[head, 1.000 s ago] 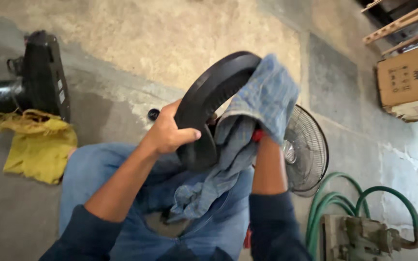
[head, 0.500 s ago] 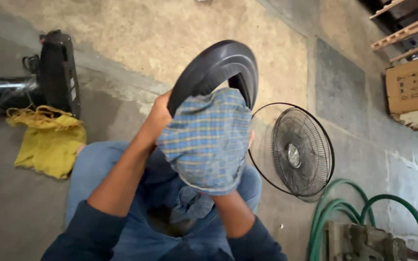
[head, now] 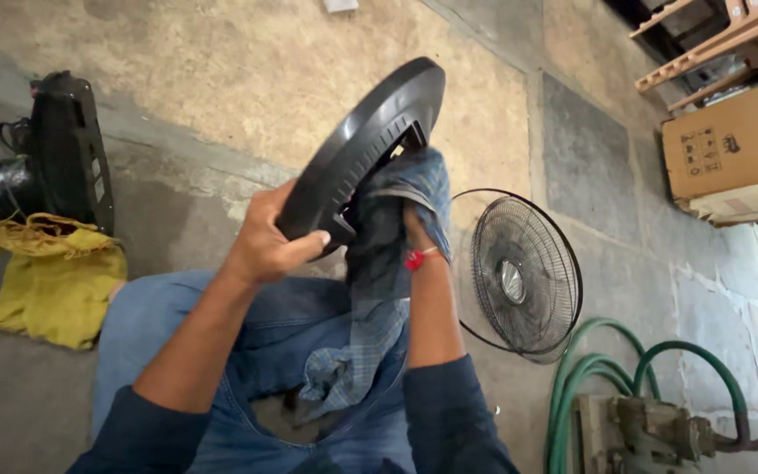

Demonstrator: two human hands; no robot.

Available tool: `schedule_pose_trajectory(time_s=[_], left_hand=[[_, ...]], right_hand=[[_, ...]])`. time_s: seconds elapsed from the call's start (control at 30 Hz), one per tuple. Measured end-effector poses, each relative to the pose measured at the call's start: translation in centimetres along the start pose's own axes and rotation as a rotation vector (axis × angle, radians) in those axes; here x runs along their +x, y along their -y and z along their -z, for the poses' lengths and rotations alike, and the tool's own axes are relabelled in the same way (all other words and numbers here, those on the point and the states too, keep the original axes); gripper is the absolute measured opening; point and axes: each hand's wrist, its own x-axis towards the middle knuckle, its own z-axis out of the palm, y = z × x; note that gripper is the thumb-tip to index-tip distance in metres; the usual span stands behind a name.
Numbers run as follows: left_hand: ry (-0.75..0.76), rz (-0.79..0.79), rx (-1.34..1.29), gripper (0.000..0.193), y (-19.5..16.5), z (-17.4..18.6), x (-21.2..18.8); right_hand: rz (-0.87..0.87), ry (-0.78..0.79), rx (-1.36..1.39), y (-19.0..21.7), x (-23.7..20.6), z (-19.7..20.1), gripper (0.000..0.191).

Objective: The person uses a red tool to scrape a black circular frame, then wipes the frame with a blue checkered cloth. They proceed to wipe a small black cap and a larger black plastic fan cover with the same cloth.

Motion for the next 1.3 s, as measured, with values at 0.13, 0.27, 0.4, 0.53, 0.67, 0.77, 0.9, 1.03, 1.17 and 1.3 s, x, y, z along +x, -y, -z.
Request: schedule_pose_trajectory(time_s=[0.13, 0.27, 0.4, 0.53, 0.67, 0.77, 0.9, 1.03, 1.17, 1.3], left_hand=[[0.08, -0.075, -0.018, 0.047, -0.9, 0.1, 0.4], [0.142, 0.106, 0.092, 0.05, -1.4, -0.1, 0.9], [0.13, 0.125, 0.149, 0.054, -1.1, -0.8, 1.7], [0.078, -0.251, 0.061, 0.043, -0.9, -1.1, 2.1], [0.077, -0.057, -0.043, 0.049, -0.6, -0.7, 1.2], [0.055, 0.026, -0.162, 0.051, -1.3, 0.1, 0.6], [0.0, -0.087, -0.341, 0.052, -2.5, 1.0, 0.7], [-0.167, -0.1, -0.577, 0.052, -1.9, 0.6, 1.3], [-0.223, 0.063, -0.988, 0.061, 0.1, 0.7, 1.7], [-0.272, 0.119, -0.853, 0.045, 1.3, -0.4, 1.8]], right_hand=[[-0.125, -0.006, 0.487, -0.3, 0.8, 0.1, 0.04], [-0.128, -0.058, 0.368, 0.1, 2.2, 0.2, 0.039], [0.154, 0.008, -0.089, 0.5, 0.4, -2.6, 0.041], [0.458, 0.198, -0.551, -0.4, -3.6, -6.6, 0.045], [0.319, 0.07, -0.46, 1.0, -0.4, -3.8, 0.048], [-0.218, -0.042, -0.466, 2.4, 3.4, 1.1, 0.052], [-0.358, 0.127, -0.303, 1.4, 2.5, 5.3, 0.051], [-0.357, 0.243, -0.118, -1.9, -2.6, 9.4, 0.047], [0.074, -0.186, -0.354, -1.2, -5.7, 14.1, 0.047], [0.578, -0.126, -0.674, 1.1, -10.4, 13.7, 0.046]])
